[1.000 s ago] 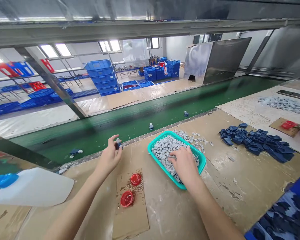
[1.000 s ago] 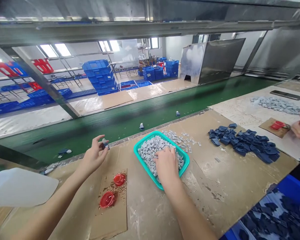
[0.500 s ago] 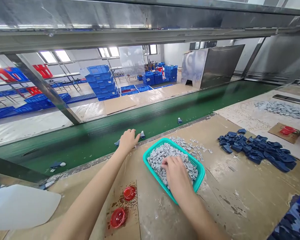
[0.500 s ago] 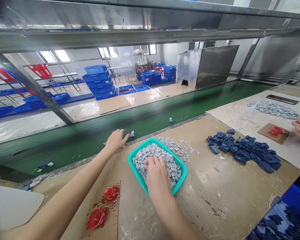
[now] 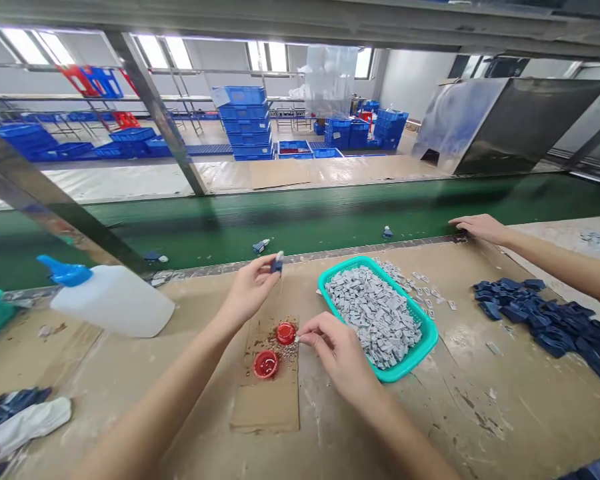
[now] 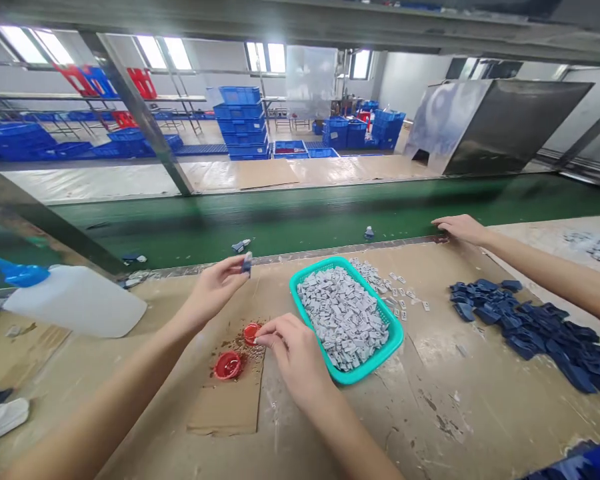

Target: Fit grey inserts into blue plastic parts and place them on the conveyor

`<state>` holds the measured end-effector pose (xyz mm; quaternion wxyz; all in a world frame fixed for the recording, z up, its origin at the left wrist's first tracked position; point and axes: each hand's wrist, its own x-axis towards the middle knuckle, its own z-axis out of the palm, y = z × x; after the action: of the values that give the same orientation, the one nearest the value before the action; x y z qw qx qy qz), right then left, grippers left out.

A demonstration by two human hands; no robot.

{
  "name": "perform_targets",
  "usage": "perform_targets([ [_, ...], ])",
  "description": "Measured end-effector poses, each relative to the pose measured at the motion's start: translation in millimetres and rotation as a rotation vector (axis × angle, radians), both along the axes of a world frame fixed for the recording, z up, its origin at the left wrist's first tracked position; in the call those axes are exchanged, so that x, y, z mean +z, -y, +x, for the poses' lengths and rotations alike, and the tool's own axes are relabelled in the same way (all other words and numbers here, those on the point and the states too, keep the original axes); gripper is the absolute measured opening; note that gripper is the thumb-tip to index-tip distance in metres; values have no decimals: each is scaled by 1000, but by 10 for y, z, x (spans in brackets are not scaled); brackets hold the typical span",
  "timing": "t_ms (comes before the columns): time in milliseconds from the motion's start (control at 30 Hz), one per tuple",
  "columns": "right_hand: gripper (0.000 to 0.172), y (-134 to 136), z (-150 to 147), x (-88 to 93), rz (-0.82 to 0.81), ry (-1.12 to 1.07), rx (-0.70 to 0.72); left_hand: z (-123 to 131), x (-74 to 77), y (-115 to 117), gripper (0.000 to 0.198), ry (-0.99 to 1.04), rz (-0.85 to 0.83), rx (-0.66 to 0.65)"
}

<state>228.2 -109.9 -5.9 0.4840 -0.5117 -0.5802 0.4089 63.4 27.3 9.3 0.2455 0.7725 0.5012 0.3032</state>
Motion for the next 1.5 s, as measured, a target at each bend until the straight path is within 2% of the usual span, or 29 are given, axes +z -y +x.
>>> perform_targets([
  [33, 14, -14, -41, -27, -20, -8, -10, -150, 22, 195, 40, 65, -27, 12],
  [100, 14, -51, -119, -96, -103, -74, -49, -398, 32, 538, 41, 361, -160, 136],
  [167, 17, -91, -187, -171, -184, -158, -89, -553, 17, 790, 43, 567, -265, 238],
  [300, 23, -146, -269, -270, -261, -274, -107, -601, 7, 1024, 40, 698, -286, 334],
  [433, 27, -161, -309, -287, -303, -269, -105, -528, 13, 1063, 42, 786, -337, 336],
  [633, 32, -180, -359, -304, -349, -210, -128, -504, -61, 1101, 39, 889, -423, 294],
  [733, 32, -181, -357, -306, -360, -218, -128, -502, -90, 1116, 44, 872, -422, 307],
  [800, 31, -171, -340, -288, -370, -259, -115, -489, -101, 1125, 39, 849, -428, 306],
  [900, 29, -139, -305, -228, -381, -354, -77, -450, -111, 1143, 31, 837, -453, 280],
  [1100, 22, -47, -289, -94, -362, -491, -5, -357, -122, 1203, 32, 821, -507, 267],
  [1333, 25, -12, -359, -54, -358, -475, 56, -296, -120, 1241, 32, 850, -548, 257],
  [1500, 31, -4, -363, -71, -414, -457, 117, -285, -93, 1289, 24, 806, -512, 251],
])
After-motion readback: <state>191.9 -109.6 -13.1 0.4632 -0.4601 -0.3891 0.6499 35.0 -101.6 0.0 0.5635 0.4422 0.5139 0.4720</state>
